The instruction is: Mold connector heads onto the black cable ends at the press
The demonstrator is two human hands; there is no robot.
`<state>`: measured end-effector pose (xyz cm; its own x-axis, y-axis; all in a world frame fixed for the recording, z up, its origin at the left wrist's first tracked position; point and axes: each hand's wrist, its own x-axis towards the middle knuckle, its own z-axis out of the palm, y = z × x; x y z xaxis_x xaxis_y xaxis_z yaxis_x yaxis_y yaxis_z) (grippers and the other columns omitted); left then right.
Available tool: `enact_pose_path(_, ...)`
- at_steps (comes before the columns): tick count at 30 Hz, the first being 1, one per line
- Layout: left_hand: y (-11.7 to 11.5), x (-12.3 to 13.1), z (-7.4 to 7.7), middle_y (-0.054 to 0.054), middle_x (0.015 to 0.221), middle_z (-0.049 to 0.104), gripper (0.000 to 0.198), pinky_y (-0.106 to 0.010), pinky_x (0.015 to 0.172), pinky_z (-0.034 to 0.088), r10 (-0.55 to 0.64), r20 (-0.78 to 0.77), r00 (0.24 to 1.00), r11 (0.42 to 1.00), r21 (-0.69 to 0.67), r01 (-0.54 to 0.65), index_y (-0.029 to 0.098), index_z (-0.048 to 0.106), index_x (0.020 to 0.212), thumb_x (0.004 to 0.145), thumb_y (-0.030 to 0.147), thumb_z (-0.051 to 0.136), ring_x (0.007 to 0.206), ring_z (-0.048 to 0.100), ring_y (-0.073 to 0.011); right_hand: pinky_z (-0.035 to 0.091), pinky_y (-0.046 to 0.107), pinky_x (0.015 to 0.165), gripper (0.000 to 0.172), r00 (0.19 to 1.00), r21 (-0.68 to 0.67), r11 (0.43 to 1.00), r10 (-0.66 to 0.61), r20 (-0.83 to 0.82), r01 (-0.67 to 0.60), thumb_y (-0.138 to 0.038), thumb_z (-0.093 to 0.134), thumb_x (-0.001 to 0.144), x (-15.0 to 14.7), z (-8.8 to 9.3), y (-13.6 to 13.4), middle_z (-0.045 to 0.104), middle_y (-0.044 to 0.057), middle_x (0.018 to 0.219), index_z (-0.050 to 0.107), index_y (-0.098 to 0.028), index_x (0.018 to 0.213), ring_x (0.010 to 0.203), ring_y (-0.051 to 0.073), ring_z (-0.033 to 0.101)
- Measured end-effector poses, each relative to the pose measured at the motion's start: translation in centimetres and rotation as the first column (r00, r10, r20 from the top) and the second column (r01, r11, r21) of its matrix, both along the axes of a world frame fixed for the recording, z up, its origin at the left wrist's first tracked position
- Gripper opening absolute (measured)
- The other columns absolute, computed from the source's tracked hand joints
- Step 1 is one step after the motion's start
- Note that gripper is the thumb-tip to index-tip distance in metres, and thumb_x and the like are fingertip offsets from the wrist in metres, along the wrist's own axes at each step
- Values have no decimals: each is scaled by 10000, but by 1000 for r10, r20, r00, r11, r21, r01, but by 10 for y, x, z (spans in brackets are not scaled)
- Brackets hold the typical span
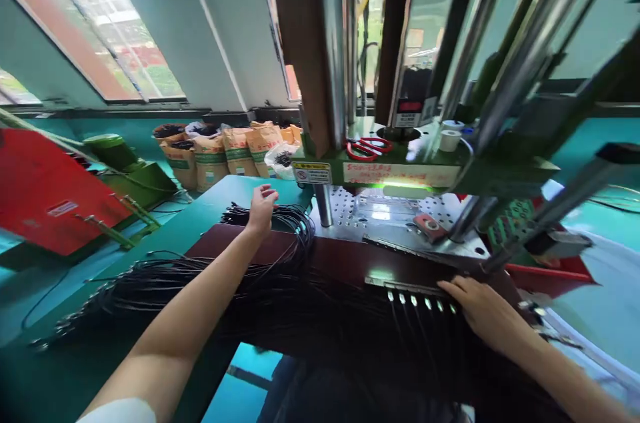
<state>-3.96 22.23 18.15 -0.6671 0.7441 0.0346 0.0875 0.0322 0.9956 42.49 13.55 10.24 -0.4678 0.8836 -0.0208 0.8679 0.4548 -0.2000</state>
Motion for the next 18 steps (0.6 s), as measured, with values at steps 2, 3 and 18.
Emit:
enact_pose_path(2, -33, 42, 5, -51, 902, 603, 250, -251, 653, 453, -444, -34, 895, 893, 63, 446, 169, 551, 1018, 778, 234, 528, 755, 575, -137, 445, 379, 768, 571, 990, -48, 999, 25, 137, -19, 3, 357, 648, -17, 23, 5, 627, 127, 1009, 618, -197, 1116, 858, 237, 604)
enact_pose_path(3, -53, 63, 6, -46, 838, 611, 256, -249, 610, 447, -699, -46, 713, 713, 26, 701, 157, 568, 993, 781, 295, 528, 687, 567, -132, 431, 342, 767, 573, 987, -81, 996, 43, 155, -31, 8, 386, 603, -22, 34, 8, 623, 107, 992, 628, -194, 1081, 876, 225, 593)
enact_pose_path(18, -114, 220, -42, -44, 841, 659, 664, -222, 583, 392, -997, 75, -19, -38, -260, 965, 139, 594, 1044, 592, 623, 637, 711, 567, -144, 361, 217, 547, 298, 953, -141, 949, -295, -73, 283, -77, 491, 592, -40, 110, 84, 651, 2, 695, 676, -159, 810, 691, 162, 579)
